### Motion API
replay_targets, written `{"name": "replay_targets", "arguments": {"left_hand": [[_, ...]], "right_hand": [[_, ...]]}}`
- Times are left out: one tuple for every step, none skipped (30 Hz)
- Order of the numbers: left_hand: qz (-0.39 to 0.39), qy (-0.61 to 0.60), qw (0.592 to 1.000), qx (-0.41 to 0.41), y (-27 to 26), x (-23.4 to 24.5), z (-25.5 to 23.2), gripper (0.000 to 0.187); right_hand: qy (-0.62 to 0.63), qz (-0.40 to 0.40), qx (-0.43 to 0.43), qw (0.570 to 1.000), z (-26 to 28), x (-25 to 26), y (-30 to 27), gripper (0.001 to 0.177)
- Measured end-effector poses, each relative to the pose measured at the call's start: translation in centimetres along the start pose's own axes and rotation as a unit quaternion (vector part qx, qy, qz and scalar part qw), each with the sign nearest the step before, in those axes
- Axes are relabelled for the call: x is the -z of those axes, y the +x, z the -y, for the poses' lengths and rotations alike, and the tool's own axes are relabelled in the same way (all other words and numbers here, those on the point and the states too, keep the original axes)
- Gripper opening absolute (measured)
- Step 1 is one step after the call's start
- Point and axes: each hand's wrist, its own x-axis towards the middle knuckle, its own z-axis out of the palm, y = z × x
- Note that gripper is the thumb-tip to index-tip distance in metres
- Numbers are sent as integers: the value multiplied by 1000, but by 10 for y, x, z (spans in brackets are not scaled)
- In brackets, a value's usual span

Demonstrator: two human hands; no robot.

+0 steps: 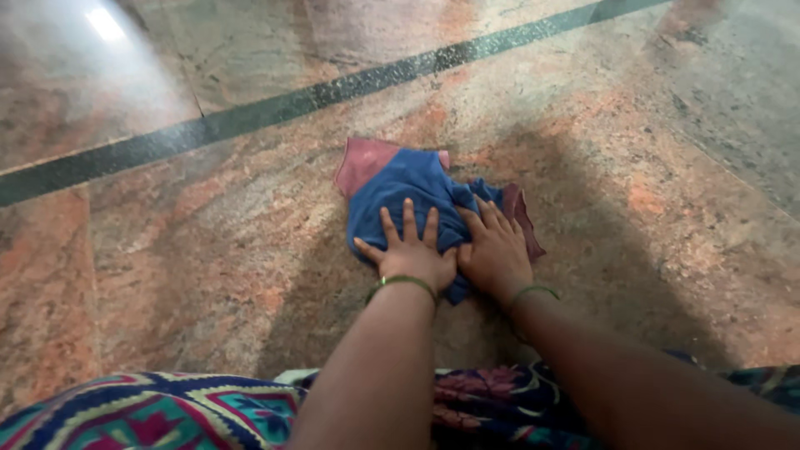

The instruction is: The person wipes the floor by hand using a cloth, moving the cloth back and forth across the stone surface in various directions.

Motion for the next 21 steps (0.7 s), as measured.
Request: {"name": "replay_targets", "arguments": {"left_hand": [[3,-2,1000,-1,2,3,-1,79],[30,-14,999,9,6,6,-2,82],[58,-26,998,20,10,10,-4,85],[62,-28,998,19,14,14,-5,85],[73,-27,997,24,18,18,-5,88],[84,-26,996,29,22,23,-6,92],[90,-27,995,26,29,29,-7,92],[95,-30,995,20,35,33,-9,92],[95,-28,995,19,40,36,-8,93],[96,-27,995,16,48,41,-10,93],[94,-26,995,15,56,44,-13,93],[94,-25,995,14,64,46,-16,94],[91,-21,995,13,72,47,-18,94],[90,-20,996,9,81,50,-20,95],[86,-14,996,6,91,51,-24,95],[83,-11,997,1,100,53,-28,96],[79,-6,997,-2,110,56,-32,96],[76,-5,997,-4,120,57,-37,97],[77,0,997,-8,129,57,-40,97],[75,5,997,-9,138,57,-40,98],[74,8,997,-14,148,58,-42,98]], "right_hand": [[-2,2,-1,1000,3,2,0,66],[2,7,-11,1000,4,4,-1,66],[5,13,-22,1000,6,5,1,66],[3,16,-24,1000,8,4,4,66],[3,5,-19,1000,7,3,7,66],[3,-6,-15,1000,5,1,10,65],[0,0,-19,1000,3,-1,13,65],[2,-15,1,1000,1,-3,17,63],[5,-33,22,999,-1,-6,24,61],[4,-31,20,999,-5,-6,30,61],[-7,-21,20,1000,-6,-9,39,61],[-19,-10,20,1000,-6,-11,46,61],[-13,-13,17,1000,-7,-13,53,61],[-4,-11,17,1000,-8,-14,59,60],[3,-12,17,1000,-11,-15,67,60],[7,-17,12,1000,-13,-17,74,60],[4,-34,29,999,-15,-19,82,59],[0,-51,46,998,-17,-23,90,58],[4,-53,41,998,-19,-26,98,58],[5,-45,39,998,-22,-28,108,58],[6,-36,37,999,-24,-30,118,58]]}}
